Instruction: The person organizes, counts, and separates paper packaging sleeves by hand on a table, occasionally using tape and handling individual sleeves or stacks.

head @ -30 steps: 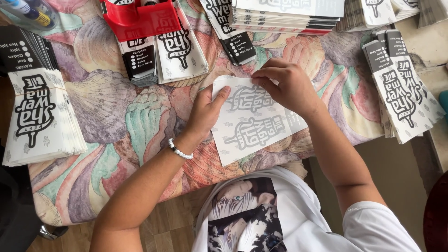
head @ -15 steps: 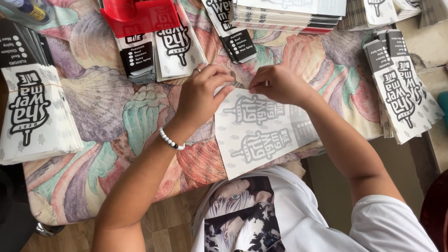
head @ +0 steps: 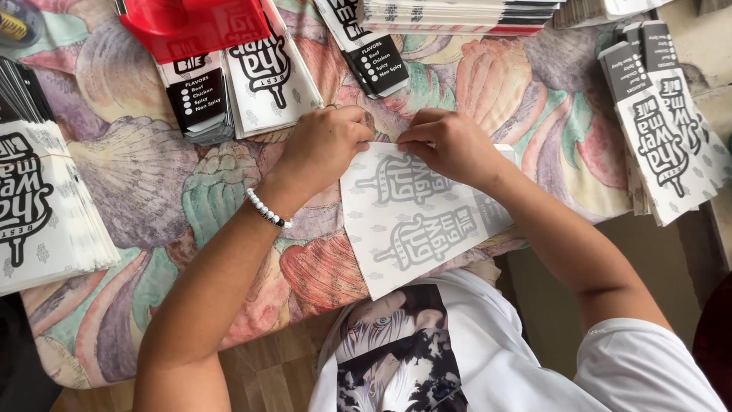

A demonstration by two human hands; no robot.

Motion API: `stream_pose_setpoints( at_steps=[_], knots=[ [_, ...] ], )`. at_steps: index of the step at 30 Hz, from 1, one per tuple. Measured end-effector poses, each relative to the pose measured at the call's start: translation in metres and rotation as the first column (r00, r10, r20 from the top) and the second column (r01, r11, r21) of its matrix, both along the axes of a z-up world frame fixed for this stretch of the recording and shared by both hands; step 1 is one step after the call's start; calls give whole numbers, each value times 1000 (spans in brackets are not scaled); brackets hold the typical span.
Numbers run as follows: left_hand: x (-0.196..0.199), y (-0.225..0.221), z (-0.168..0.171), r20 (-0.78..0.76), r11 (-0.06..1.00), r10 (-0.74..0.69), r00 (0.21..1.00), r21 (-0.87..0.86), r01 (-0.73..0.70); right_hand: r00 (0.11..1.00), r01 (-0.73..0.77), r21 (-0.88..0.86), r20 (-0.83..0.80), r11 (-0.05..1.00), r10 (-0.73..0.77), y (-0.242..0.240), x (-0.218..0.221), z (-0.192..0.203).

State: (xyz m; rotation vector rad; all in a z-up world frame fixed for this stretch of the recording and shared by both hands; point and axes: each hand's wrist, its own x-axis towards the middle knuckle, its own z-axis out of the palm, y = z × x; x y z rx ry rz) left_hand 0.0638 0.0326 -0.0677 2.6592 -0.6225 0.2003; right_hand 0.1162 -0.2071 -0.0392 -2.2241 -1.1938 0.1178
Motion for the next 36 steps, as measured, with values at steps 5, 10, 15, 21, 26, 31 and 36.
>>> stream_pose_setpoints(
  at_steps=[5,10,15,21,26,31,36],
  knots=[
    [-4,0,4,79,1000,10,997,16,-12,997,-14,-5,79,1000,14,-1,-2,0],
    [-5,1,4,98,1000,2,995,9,-3,996,-4,20,89,1000,2,-1,-7,1],
    [-5,4,1,129,997,-50,990,61,42,993,-7,15,119,1000,6,0,-10,3],
    [-4,7,6,124,994,-76,989,88,65,971,-31,-62,235,998,45,0,-15,20],
    [-6,6,5,159,984,-125,979,144,102,981,-107,-214,137,971,138,-10,-5,28],
    [-11,13,7,200,982,-143,969,152,114,970,-163,-282,129,946,205,-10,-3,45],
    [-11,16,10,212,977,-186,959,145,158,950,-178,-353,183,918,255,-10,-5,47]
  ],
)
